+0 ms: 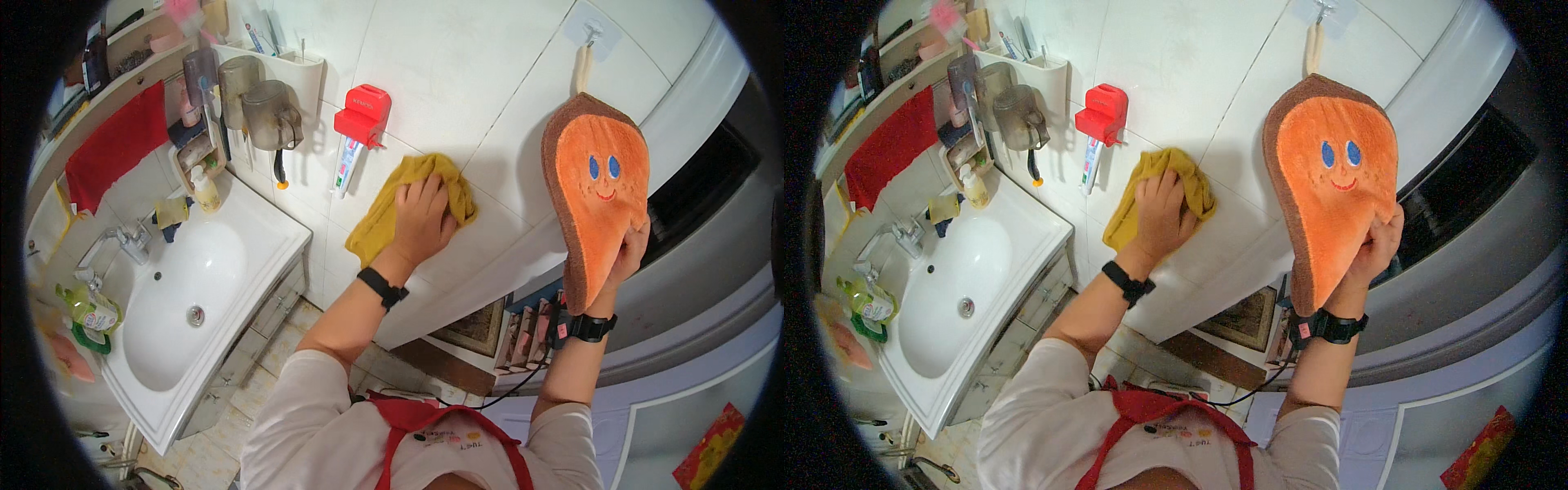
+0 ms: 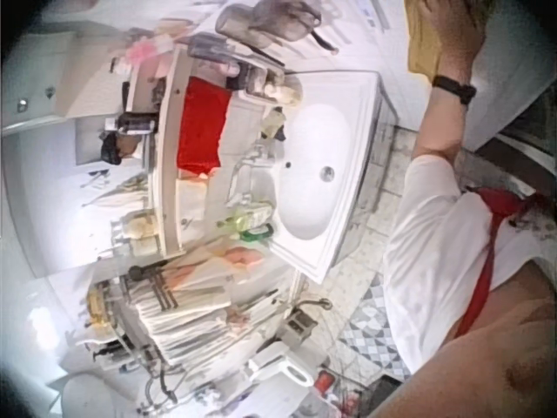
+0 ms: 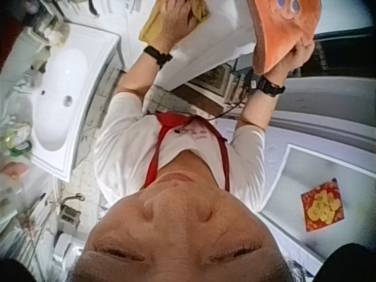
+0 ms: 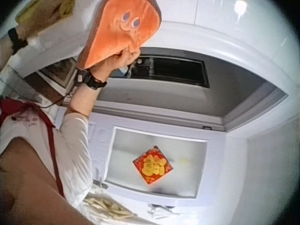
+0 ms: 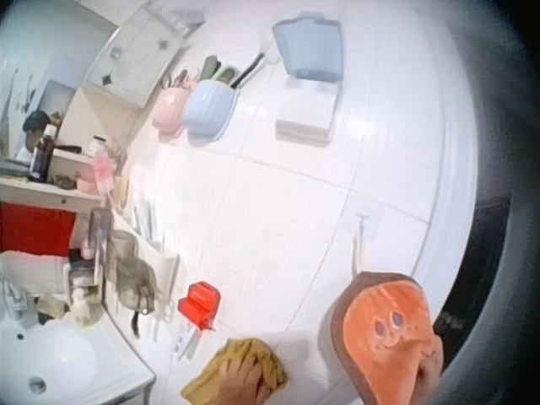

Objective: The person scrubs the bathroom sink and surrounding tiled wall with a yellow sponge, then wipes the same areas with a yellow cloth. The person moves items like cups and toothbrushes aside to reach the surfaces and returns them afterward.

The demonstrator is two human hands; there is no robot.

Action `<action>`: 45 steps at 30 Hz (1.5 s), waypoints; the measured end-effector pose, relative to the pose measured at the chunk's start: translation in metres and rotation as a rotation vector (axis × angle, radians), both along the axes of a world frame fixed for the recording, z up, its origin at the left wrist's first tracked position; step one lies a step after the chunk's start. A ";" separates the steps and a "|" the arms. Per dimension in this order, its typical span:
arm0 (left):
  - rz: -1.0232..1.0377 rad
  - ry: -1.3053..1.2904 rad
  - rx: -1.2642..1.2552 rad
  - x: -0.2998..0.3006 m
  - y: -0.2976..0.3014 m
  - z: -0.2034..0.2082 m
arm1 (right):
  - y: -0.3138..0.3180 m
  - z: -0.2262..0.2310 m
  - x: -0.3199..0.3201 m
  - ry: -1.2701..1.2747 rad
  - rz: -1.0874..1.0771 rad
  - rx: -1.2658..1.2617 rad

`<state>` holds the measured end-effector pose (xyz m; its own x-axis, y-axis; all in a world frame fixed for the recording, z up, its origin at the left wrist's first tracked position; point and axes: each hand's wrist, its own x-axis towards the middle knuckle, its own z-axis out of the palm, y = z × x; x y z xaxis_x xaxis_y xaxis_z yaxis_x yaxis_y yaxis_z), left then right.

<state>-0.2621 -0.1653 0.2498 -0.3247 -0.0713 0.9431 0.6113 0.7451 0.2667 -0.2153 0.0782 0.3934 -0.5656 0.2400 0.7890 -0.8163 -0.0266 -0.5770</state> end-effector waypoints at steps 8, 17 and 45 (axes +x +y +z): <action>0.109 0.114 0.067 -0.024 -0.006 0.021 | -0.001 0.000 -0.001 -0.003 0.035 -0.032; 0.010 0.052 -0.010 -0.007 -0.007 0.011 | 0.021 -0.009 -0.009 -0.027 0.113 0.050; 0.047 0.035 -0.025 0.003 -0.004 -0.003 | 0.029 -0.016 -0.016 0.027 0.213 0.026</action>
